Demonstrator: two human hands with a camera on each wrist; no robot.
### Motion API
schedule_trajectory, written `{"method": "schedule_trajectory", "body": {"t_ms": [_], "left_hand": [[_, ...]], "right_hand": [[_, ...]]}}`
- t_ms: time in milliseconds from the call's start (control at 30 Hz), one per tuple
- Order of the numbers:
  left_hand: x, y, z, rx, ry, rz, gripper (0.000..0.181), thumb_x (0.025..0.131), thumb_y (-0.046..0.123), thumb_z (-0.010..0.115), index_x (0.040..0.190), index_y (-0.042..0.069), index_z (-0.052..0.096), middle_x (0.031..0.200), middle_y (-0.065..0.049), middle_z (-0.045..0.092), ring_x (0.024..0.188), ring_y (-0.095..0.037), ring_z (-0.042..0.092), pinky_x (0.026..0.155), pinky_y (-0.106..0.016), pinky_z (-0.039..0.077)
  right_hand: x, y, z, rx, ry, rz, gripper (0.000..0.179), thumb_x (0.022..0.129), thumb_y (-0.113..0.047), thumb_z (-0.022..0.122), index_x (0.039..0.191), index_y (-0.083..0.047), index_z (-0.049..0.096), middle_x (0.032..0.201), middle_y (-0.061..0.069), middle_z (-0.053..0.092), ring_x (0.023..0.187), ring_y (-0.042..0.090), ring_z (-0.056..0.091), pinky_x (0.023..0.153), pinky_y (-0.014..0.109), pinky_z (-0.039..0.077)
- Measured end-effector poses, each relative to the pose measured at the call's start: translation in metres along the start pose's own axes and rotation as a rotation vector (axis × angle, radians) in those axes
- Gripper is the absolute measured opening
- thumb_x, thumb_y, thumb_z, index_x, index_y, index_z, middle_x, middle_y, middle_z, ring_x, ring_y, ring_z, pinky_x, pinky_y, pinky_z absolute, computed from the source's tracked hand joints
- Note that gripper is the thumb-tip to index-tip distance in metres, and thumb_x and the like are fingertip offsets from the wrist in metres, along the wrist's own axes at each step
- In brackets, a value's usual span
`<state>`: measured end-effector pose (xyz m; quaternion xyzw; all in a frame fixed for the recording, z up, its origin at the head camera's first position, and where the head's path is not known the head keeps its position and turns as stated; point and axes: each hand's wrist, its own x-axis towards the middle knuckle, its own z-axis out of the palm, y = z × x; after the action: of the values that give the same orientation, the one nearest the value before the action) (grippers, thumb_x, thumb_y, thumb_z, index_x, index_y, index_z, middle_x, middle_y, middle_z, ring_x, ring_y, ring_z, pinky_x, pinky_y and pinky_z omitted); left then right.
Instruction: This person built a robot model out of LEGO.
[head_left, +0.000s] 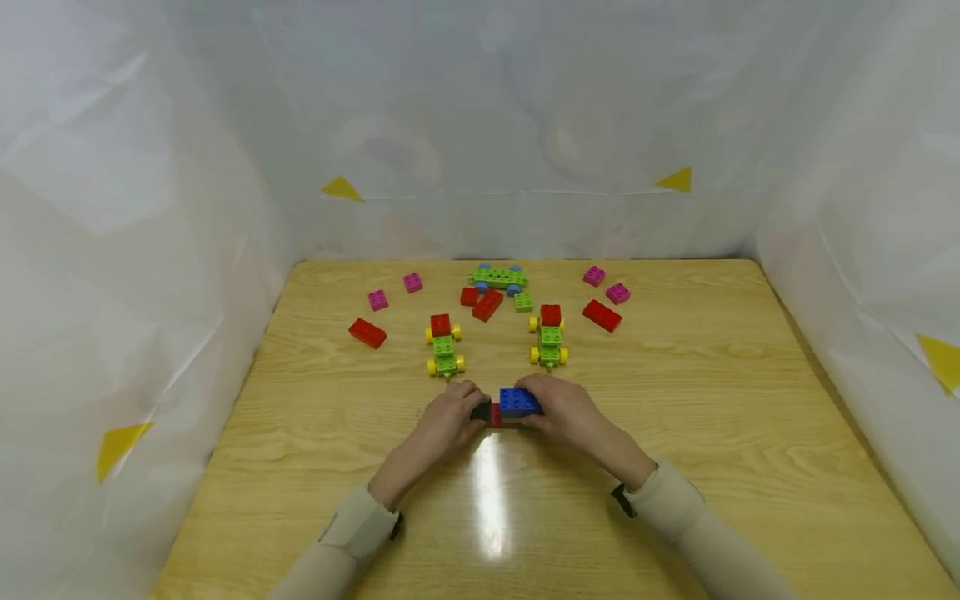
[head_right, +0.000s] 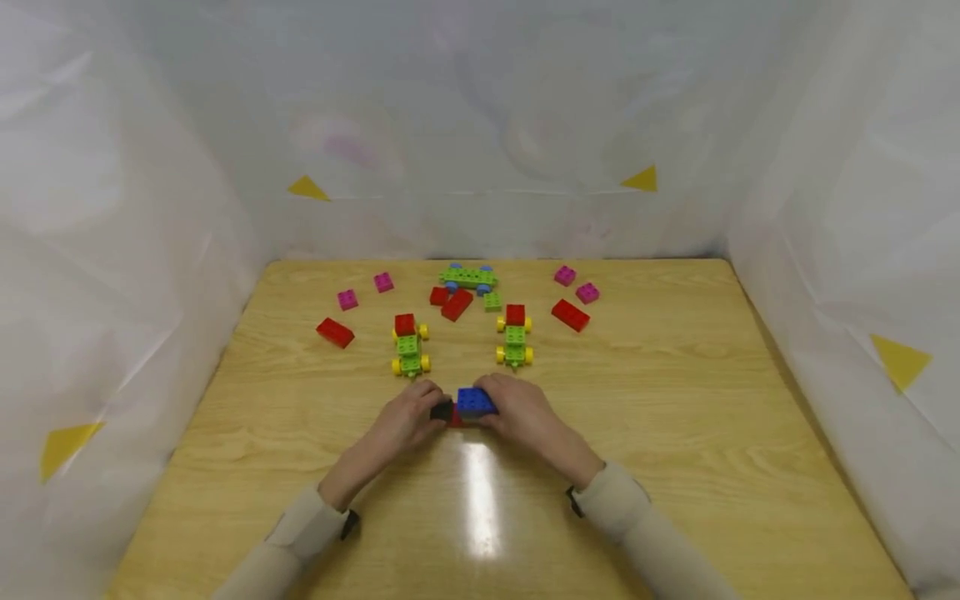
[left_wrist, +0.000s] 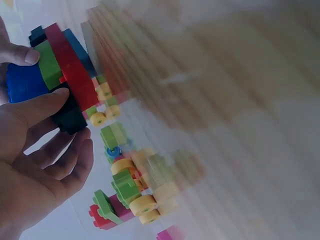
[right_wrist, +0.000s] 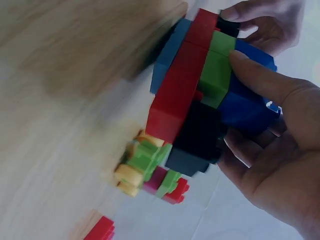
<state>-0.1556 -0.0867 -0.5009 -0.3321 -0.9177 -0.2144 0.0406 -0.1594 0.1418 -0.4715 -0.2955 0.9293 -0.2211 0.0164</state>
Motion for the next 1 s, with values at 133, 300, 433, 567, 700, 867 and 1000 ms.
{"method": "schedule_trajectory", "body": {"t_ms": [133,300,433,567,700,867,1000], "left_hand": [[0.002,0.000,-0.001,-0.011,-0.011,0.000,0.035,0.081,0.010,0.078,0.113,0.006,0.065,0.108,-0.005,0.060,0.099,-0.021,0.058,0.084,-0.034,0.051],[0.005,0.002,-0.003,0.000,-0.037,0.015,0.034,0.081,0.010,0.078,0.113,0.005,0.066,0.107,-0.005,0.060,0.098,-0.021,0.058,0.083,-0.033,0.051],[0.007,0.004,-0.004,0.014,-0.051,0.025,0.034,0.081,0.010,0.078,0.113,0.005,0.067,0.107,-0.005,0.060,0.097,-0.020,0.058,0.083,-0.032,0.051],[0.009,0.004,-0.004,0.031,-0.042,0.033,0.034,0.080,0.010,0.079,0.112,0.004,0.068,0.105,-0.006,0.060,0.095,-0.020,0.058,0.081,-0.032,0.051],[0.008,0.003,-0.006,-0.007,-0.079,0.005,0.037,0.081,0.011,0.078,0.116,0.004,0.066,0.109,-0.006,0.059,0.100,-0.021,0.057,0.085,-0.034,0.051],[0.002,-0.009,-0.024,-0.184,-0.060,-0.107,0.043,0.089,0.020,0.070,0.128,0.006,0.060,0.127,-0.010,0.055,0.118,-0.025,0.051,0.098,-0.041,0.045],[0.010,-0.036,-0.049,-0.283,0.185,-0.186,0.041,0.092,0.017,0.067,0.130,0.004,0.058,0.130,-0.014,0.053,0.120,-0.029,0.049,0.093,-0.044,0.048]], "right_hand": [[-0.002,0.007,0.004,-0.013,0.016,-0.006,0.042,0.078,-0.019,0.082,0.113,-0.008,0.061,0.108,0.005,0.067,0.098,0.019,0.064,0.084,0.039,0.052],[-0.006,0.009,0.006,-0.007,0.035,-0.026,0.042,0.078,-0.019,0.081,0.113,-0.006,0.061,0.108,0.008,0.067,0.099,0.021,0.065,0.084,0.041,0.053],[-0.008,0.010,0.005,-0.014,0.040,-0.026,0.043,0.079,-0.018,0.081,0.114,-0.005,0.061,0.109,0.008,0.067,0.100,0.022,0.065,0.085,0.041,0.053],[-0.007,0.009,0.003,-0.012,0.040,-0.023,0.043,0.078,-0.018,0.081,0.114,-0.006,0.061,0.108,0.008,0.067,0.099,0.021,0.064,0.085,0.040,0.053],[-0.007,0.008,0.003,-0.010,0.045,-0.022,0.043,0.077,-0.018,0.082,0.113,-0.006,0.061,0.107,0.007,0.067,0.097,0.020,0.064,0.084,0.040,0.053],[-0.006,0.005,0.003,-0.008,0.016,-0.028,0.043,0.079,-0.019,0.081,0.115,-0.006,0.061,0.110,0.008,0.067,0.101,0.022,0.064,0.086,0.041,0.052],[-0.006,0.006,0.000,0.002,-0.006,0.004,0.043,0.080,-0.019,0.080,0.116,-0.007,0.061,0.112,0.008,0.067,0.102,0.022,0.064,0.087,0.041,0.052]]}}
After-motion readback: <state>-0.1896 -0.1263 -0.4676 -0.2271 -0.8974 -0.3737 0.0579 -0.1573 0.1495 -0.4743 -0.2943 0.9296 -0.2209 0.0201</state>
